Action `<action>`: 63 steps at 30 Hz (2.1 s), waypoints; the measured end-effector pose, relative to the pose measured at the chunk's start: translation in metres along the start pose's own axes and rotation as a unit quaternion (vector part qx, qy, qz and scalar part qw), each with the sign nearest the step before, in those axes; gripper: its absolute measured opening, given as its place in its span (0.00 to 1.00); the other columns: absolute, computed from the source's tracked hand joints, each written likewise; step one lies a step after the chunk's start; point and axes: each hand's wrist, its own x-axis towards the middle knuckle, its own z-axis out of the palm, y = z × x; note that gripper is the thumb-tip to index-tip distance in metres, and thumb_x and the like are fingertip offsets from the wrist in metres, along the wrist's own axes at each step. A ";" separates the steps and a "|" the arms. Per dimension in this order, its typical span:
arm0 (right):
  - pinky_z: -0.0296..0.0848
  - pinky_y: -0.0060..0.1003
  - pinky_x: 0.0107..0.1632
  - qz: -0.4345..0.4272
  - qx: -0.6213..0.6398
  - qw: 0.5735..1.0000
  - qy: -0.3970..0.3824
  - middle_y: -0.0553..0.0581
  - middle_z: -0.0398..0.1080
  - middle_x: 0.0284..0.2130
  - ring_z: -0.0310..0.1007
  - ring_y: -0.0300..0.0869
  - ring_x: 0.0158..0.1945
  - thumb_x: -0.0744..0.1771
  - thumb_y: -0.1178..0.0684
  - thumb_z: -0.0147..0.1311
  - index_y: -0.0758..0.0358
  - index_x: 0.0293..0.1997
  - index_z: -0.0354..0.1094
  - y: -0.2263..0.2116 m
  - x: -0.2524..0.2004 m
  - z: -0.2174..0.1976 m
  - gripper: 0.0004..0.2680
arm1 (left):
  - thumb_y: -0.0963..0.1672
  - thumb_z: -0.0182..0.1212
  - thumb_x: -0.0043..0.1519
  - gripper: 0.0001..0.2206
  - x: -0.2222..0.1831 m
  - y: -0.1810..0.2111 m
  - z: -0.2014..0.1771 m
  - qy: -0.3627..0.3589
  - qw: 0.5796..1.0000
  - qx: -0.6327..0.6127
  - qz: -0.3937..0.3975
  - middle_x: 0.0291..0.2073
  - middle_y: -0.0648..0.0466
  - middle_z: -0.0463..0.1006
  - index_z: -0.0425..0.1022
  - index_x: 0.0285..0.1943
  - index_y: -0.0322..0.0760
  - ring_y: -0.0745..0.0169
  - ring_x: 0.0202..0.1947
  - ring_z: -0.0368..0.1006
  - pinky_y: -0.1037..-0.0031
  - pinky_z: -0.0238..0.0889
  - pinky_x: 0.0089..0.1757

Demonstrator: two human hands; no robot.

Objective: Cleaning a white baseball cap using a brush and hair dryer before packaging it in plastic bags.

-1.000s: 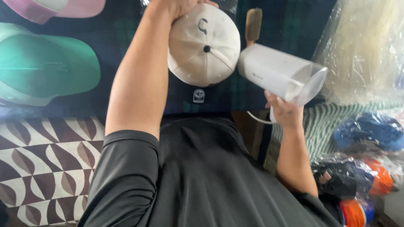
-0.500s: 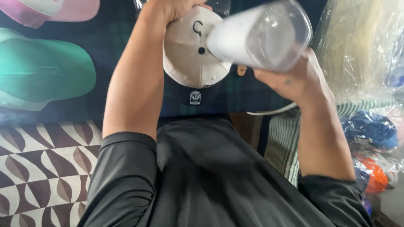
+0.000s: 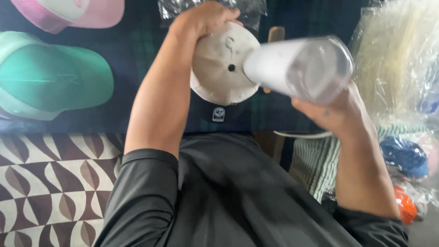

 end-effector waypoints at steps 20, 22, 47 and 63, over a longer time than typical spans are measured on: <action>0.69 0.42 0.51 -0.005 0.081 0.997 0.003 0.55 0.70 0.48 0.69 0.45 0.51 0.61 0.51 0.66 0.59 0.58 0.66 0.085 -0.004 0.039 0.21 | 0.55 0.40 0.67 0.24 -0.012 0.012 -0.005 -0.032 0.998 0.057 0.019 0.56 0.72 0.83 0.84 0.52 0.49 0.68 0.43 0.76 0.76 0.65 0.49; 0.71 0.44 0.49 0.034 0.031 0.999 -0.004 0.58 0.74 0.48 0.73 0.48 0.50 0.61 0.48 0.65 0.60 0.56 0.70 0.111 -0.005 0.061 0.19 | 0.56 0.40 0.67 0.24 -0.013 0.008 -0.007 -0.031 0.998 0.051 0.032 0.54 0.63 0.83 0.83 0.54 0.51 0.60 0.45 0.78 0.72 0.69 0.50; 0.63 0.62 0.52 -0.457 -0.081 0.862 0.202 0.54 0.60 0.63 0.56 0.61 0.68 0.72 0.41 0.51 0.53 0.65 0.64 -0.079 0.086 0.100 0.16 | 0.43 0.58 0.61 0.08 -0.218 -0.131 0.020 0.334 0.920 -0.117 0.165 0.22 0.57 0.76 0.75 0.28 0.37 0.68 0.28 0.73 0.73 0.67 0.35; 0.71 0.60 0.63 -0.419 0.168 0.765 0.458 0.65 0.64 0.44 0.67 0.59 0.52 0.71 0.58 0.53 0.67 0.51 0.71 -0.038 0.073 0.173 0.06 | 0.57 0.53 0.58 0.28 -0.172 0.055 -0.007 0.092 0.912 0.390 0.088 0.51 0.43 0.78 0.67 0.61 0.37 0.30 0.50 0.73 0.46 0.66 0.44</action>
